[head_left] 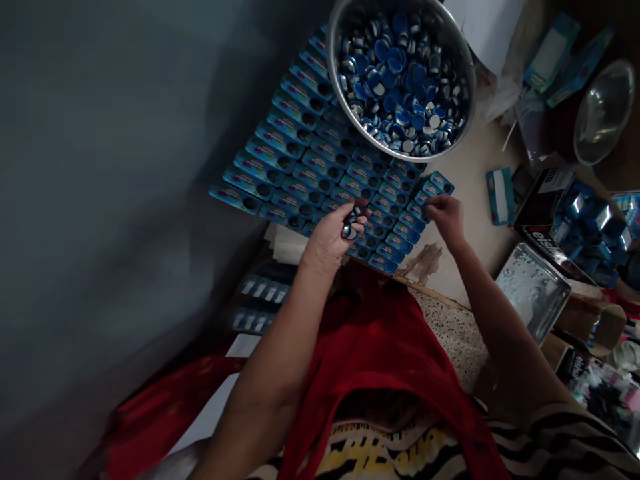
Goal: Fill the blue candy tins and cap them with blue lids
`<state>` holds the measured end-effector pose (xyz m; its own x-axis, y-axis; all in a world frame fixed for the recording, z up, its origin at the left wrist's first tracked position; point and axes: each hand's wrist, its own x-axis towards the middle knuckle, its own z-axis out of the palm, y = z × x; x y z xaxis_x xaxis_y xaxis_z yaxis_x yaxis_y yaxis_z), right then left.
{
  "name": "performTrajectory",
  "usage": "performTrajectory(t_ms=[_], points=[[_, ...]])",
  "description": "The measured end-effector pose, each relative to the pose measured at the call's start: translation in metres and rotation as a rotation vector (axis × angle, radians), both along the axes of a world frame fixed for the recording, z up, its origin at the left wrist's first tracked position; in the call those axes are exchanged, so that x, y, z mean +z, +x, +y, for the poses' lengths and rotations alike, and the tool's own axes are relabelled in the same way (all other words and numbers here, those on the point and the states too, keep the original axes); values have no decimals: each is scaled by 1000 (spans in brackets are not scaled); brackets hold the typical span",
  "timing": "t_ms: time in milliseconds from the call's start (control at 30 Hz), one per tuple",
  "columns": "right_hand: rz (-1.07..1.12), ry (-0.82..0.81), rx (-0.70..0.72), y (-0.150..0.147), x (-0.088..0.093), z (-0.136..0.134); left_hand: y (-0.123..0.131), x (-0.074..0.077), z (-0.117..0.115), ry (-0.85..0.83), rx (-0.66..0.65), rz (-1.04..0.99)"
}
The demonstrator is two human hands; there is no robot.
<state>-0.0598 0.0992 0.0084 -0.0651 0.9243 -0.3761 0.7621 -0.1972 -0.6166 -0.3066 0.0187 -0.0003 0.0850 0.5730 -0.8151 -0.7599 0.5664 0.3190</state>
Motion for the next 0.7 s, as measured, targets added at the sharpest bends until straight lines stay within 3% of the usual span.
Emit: performTrajectory(t_ms=[67,200,400,500,600,700], points=[[-102,15,113,-16,-3,-3,-1,1,3,-76,142,-113],[-367,23,326,-56,-7,-10,7,2,3,-126,248,-215],[-652,-61,443,-73,-16,19,9,-11,-2,-52,268,-217],[-680,-77,470,-78,-12,31,6,-15,-3,-31,314,-225],[-669,-61,497,-85,0,26,2,-13,-3,-33,348,-240],[-396,-25,449,-88,5,0,1,-11,-5,3,371,-222]])
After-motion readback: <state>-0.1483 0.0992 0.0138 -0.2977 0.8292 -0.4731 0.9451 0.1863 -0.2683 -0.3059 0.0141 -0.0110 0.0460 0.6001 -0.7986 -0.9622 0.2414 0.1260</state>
